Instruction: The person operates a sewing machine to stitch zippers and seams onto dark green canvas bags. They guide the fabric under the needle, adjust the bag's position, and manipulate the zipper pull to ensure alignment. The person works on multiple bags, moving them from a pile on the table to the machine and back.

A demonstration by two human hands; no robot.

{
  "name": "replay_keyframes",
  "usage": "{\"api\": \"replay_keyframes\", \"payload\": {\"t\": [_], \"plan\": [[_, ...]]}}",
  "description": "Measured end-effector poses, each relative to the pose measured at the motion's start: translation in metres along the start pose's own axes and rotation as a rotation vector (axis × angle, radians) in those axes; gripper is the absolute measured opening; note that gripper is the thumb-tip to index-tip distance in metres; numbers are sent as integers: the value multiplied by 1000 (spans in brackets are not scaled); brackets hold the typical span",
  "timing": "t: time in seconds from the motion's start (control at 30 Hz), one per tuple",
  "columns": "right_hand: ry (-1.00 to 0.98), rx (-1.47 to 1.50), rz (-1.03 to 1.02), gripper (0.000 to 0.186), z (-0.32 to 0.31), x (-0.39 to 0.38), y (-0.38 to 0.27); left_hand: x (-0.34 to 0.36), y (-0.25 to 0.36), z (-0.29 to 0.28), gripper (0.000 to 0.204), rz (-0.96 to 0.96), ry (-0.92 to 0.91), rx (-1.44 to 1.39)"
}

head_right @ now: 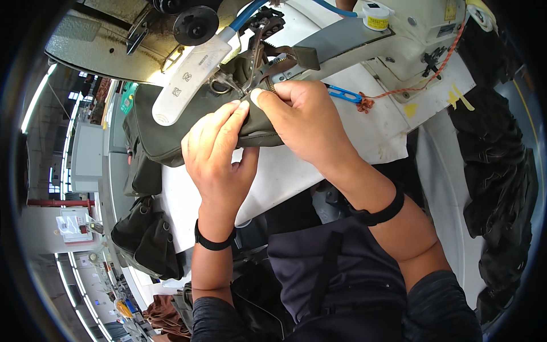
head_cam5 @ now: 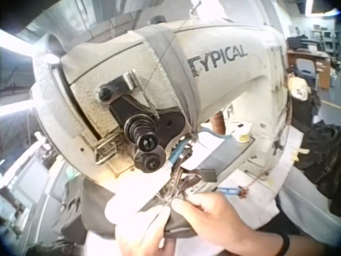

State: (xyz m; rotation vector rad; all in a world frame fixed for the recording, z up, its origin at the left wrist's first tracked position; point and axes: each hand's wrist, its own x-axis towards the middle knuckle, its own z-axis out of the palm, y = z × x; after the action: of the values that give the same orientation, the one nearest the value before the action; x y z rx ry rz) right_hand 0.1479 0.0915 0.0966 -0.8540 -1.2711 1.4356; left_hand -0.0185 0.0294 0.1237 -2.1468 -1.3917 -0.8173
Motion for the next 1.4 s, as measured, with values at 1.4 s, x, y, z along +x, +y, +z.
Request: {"api": "replay_keyframes", "payload": {"t": [1.4], "plan": [[-103, 286, 15, 30, -19, 19, -64, -10, -25, -2, 60, 154, -23, 26]]}}
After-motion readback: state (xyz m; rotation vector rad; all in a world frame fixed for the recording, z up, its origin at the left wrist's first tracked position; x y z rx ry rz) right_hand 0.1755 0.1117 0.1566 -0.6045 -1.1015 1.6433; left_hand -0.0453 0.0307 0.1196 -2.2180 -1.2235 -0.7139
